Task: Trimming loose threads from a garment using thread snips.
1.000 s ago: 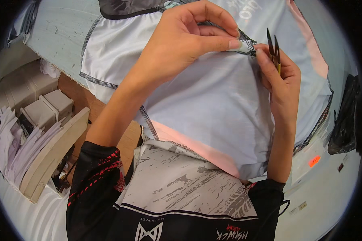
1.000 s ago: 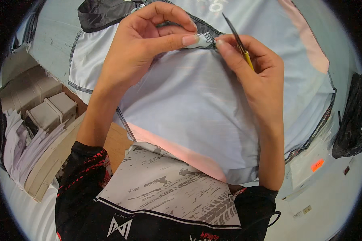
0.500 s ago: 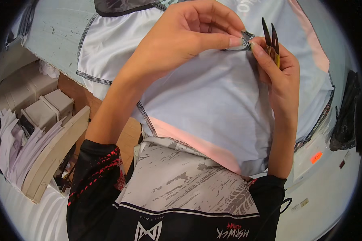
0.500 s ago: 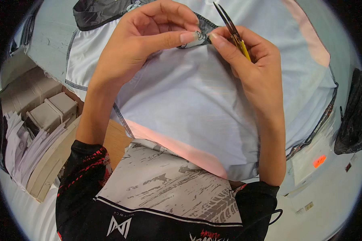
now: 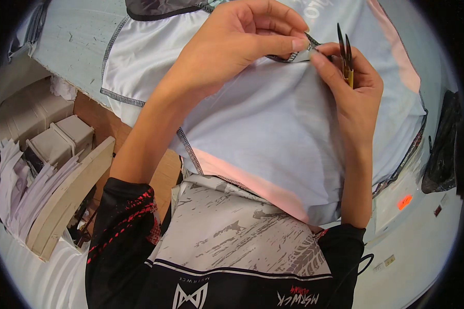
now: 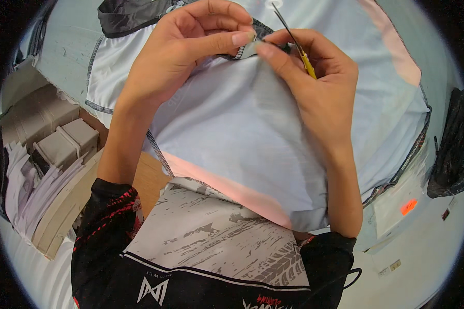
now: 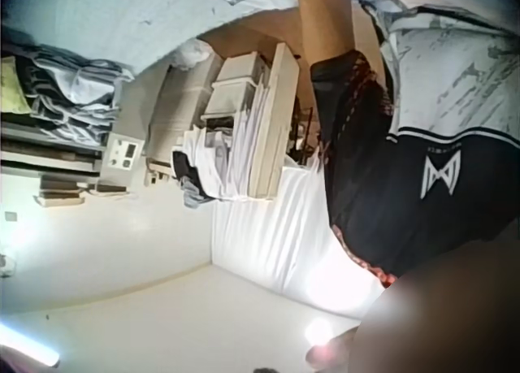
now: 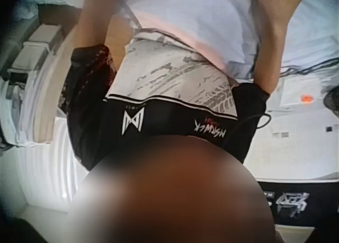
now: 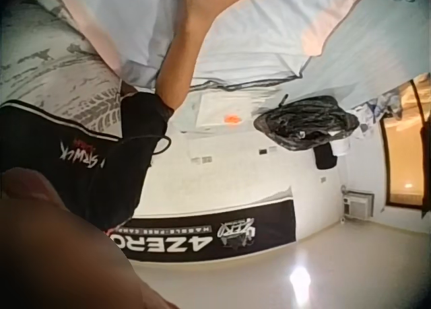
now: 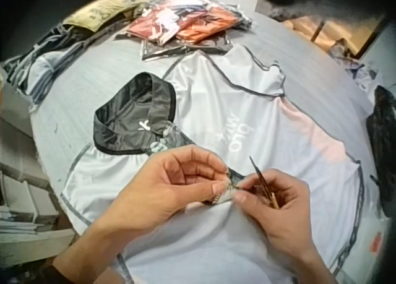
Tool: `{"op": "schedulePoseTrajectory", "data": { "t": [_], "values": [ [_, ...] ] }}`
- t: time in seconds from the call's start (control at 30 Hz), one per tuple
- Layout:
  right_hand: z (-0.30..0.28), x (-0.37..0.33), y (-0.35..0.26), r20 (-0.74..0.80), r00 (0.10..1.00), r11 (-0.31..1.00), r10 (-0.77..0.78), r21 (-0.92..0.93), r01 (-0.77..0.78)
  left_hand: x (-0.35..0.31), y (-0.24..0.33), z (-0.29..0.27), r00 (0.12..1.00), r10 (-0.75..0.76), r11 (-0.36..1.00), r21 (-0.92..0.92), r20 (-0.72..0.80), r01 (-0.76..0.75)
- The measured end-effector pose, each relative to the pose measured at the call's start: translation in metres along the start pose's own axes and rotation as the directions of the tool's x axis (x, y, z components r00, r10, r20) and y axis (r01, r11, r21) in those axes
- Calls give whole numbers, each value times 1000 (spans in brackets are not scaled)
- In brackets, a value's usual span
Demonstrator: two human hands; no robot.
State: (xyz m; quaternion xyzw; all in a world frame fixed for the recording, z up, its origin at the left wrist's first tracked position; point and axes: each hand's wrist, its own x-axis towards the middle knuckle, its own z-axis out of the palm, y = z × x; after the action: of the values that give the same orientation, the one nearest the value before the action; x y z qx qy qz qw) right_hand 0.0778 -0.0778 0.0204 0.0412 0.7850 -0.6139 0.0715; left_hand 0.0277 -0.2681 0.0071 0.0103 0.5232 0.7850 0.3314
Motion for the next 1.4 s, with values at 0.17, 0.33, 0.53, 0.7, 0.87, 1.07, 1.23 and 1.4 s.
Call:
{"op": "schedulePoseTrajectory", "data": {
  "t": [0.17,0.33,0.53,0.7,0.87,1.07,1.23,1.4],
  "values": [
    [14,0,2,-199,980,985,19,170,16,1,-1,-1,1000,-6,999,-39,-2,6],
    [1,0,7,-118,992,957,46,290,-10,2,-6,-4,1000,3,996,-93,28,0],
    [-4,2,13,-86,994,921,63,388,-24,1,-6,-3,1000,-2,995,-101,24,5],
    [6,-3,1,-88,995,989,-37,143,49,1,-4,-3,1000,8,996,-90,11,-7],
    [12,-2,4,-180,979,992,-93,69,107,2,-5,-4,1000,18,998,-68,2,-18],
    [8,0,16,-158,919,931,-362,-112,348,1,-3,-5,1000,-2,998,-56,-4,2],
    [6,-2,14,-208,962,981,-177,36,188,1,-5,-4,1000,26,998,-54,-9,-26],
    [3,1,17,-215,969,978,-119,143,152,2,-6,-4,999,38,998,-42,-10,-38]
  ]
}}
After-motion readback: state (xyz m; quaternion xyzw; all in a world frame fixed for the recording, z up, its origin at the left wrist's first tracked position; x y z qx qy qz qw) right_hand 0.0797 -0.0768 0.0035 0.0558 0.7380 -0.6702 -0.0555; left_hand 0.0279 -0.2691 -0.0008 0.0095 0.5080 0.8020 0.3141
